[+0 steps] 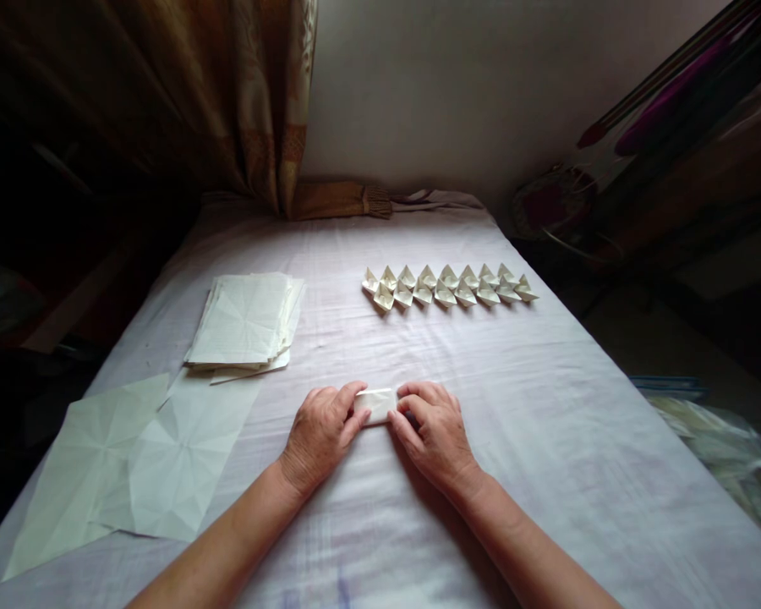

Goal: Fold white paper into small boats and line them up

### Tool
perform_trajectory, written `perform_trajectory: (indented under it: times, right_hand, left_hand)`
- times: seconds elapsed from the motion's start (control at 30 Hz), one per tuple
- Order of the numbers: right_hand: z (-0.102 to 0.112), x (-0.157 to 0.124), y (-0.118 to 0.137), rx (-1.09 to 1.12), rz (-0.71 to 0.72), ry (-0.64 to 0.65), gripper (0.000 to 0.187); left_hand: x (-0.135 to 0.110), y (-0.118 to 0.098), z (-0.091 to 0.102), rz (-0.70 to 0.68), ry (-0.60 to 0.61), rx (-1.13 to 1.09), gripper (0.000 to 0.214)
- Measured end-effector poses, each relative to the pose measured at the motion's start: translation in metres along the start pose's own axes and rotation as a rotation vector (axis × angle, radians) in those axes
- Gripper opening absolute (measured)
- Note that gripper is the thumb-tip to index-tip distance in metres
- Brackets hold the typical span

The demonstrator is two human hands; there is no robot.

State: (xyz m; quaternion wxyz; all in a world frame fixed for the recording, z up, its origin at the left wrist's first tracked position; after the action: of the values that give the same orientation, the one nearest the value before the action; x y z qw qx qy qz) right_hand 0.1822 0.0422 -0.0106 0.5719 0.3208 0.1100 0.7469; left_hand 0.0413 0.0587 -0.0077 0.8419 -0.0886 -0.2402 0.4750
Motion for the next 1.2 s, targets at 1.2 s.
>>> perform_trajectory:
  times: [1.2]
  right_hand:
    - [-0.001,0.001,-0.001,-0.104,-0.109,-0.034,0.013]
  left_hand:
    - [-0.021,-0.035,-0.010,-0.230,0.104,0.086,0.042]
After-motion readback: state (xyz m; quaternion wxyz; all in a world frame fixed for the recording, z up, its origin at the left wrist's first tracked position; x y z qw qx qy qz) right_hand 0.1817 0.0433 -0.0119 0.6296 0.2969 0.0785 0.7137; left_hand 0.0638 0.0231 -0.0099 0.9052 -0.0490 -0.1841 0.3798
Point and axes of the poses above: each hand's wrist, its own x-axis towards the middle knuckle, its own z-axis out of the back of the hand, y = z × x, the point moved 10 cm from there along x, towards the middle knuckle, and after that the axes turned 3 degrees about z, right-handed, at the moved point
